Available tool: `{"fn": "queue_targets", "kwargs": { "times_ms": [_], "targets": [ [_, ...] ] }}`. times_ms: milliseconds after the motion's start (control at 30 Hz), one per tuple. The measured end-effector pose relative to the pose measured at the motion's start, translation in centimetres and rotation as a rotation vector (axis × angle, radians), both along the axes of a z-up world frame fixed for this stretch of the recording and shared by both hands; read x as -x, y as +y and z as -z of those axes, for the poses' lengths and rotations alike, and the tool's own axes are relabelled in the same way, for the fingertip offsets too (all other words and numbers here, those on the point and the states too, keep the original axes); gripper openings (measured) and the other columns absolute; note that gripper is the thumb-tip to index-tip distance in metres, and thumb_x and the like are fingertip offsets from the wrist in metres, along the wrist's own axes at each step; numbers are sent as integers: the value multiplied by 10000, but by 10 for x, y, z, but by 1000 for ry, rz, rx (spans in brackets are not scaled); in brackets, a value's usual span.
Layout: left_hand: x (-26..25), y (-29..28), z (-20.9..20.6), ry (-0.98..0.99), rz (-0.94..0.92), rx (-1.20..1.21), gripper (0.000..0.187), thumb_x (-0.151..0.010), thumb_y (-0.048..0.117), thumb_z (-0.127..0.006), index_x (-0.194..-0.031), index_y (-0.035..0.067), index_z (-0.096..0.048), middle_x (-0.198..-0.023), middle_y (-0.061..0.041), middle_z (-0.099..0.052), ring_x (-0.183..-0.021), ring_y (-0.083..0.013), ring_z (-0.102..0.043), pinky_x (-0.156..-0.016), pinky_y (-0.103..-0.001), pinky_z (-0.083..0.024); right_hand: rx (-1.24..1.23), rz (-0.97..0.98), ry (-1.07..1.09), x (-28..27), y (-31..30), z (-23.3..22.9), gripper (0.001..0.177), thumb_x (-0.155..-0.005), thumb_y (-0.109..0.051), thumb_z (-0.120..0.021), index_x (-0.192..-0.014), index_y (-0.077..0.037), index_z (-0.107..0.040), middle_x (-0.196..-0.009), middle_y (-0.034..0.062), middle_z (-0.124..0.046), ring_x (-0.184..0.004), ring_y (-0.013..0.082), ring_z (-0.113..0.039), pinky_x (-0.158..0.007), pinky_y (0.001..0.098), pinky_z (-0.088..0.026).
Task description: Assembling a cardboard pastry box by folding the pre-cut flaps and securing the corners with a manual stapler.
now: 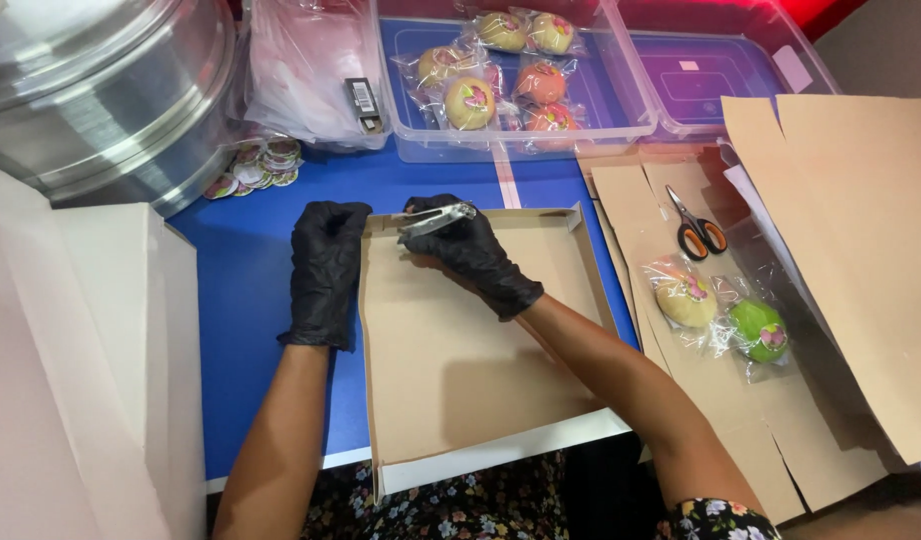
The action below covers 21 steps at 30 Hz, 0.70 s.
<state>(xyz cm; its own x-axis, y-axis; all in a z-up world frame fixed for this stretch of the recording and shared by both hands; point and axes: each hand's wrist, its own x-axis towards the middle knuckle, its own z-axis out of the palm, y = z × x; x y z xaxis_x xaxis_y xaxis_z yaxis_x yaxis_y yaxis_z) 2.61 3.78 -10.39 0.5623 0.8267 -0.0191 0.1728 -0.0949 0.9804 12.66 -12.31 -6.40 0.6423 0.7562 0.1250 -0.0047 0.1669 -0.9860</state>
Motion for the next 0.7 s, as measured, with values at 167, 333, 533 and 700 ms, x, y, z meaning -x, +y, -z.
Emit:
{"fn": "queue_targets", "kwargs": {
  "times_ms": [167, 333, 533, 700],
  "targets": [
    [5, -3, -9, -20, -13, -64, 110, -958, 288, -757, -1027, 205, -734, -1028, -80, -758, -998, -281, -727, -829, -442, -580, -129, 71, -331, 0, 22, 14, 499, -709, -28, -948, -1166, -13, -747, -1069, 162, -737, -976, 197, -700, -835, 378, -601],
    [3, 1, 1, -22, 13, -80, 92, -961, 275, -751, -1005, 197, -730, -989, -91, -758, -979, -303, -732, -832, -461, -585, -186, 118, -589, -6, 25, 20, 492, -741, -70, -942, -1187, -7, -742, -1018, 158, -706, -950, 269, -709, -860, 389, -592],
    [4, -1, -4, -69, 6, -87, 63, -966, 245, -751, -980, 186, -733, -954, -88, -752, -943, -277, -730, -795, -440, -590, -285, 251, -908, -10, 29, 25, 352, -785, -153, -922, -1075, -24, -769, -1055, 139, -753, -983, 315, -715, -936, 407, -558],
    [-1, -3, 3, -132, -26, -84, 51, -973, 218, -755, -995, 177, -736, -946, -99, -753, -956, -279, -733, -782, -429, -595, -323, 228, -903, -21, 35, 40, 262, -777, -143, -921, -977, -53, -778, -1039, 134, -764, -993, 329, -723, -916, 426, -573]
  ]
}}
